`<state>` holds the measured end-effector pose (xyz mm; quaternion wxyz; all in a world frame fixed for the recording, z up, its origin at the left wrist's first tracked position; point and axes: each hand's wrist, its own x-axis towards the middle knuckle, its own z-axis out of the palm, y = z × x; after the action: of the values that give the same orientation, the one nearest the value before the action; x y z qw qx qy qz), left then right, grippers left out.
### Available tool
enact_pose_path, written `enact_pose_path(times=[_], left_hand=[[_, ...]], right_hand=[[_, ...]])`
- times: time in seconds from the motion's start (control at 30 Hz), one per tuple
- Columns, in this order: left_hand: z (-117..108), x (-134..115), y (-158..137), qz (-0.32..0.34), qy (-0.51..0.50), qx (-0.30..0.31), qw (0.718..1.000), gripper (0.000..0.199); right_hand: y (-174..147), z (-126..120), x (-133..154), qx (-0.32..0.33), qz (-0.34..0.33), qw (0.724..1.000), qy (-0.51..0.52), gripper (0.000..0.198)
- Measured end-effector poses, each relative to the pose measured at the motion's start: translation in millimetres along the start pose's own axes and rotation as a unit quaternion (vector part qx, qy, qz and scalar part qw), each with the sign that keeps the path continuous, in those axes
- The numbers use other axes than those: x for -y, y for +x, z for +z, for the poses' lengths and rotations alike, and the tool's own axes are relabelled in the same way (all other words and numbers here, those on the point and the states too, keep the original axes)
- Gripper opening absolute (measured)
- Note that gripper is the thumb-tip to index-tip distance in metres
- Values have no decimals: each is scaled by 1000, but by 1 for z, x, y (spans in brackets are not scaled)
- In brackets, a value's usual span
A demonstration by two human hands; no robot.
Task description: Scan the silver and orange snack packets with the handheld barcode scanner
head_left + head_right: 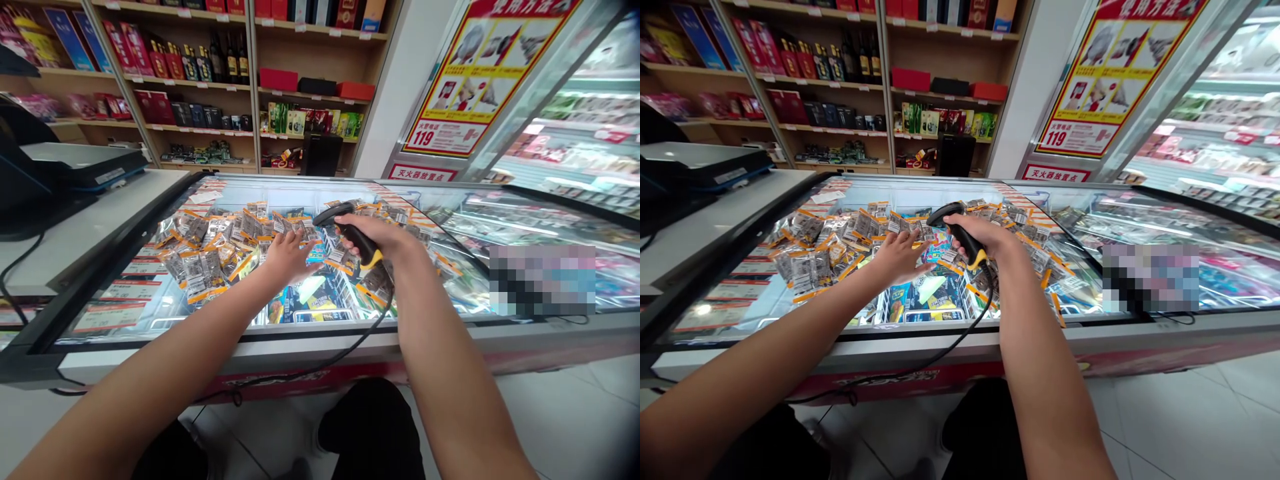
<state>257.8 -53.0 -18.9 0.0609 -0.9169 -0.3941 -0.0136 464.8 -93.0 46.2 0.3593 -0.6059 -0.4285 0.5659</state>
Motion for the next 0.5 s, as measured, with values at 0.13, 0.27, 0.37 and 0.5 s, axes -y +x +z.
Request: enact_pose_path(times=[0.13, 0.27, 0.37, 0.5], left_hand=[[0, 0, 1, -13, -6, 2, 1000, 78], [2, 0, 3, -13, -17, 7, 1000, 76], [3, 0, 3, -17, -11, 12, 1000, 75], [4, 1, 4, -15, -4, 6, 1000, 78]], right_hand=[[2, 1, -3, 14, 1, 998, -62, 30], [1, 5, 0, 10, 5, 998, -57, 30], [-1, 7, 2, -3, 14, 999, -52, 31], [-1, 7, 2, 4, 11, 999, -37, 30]])
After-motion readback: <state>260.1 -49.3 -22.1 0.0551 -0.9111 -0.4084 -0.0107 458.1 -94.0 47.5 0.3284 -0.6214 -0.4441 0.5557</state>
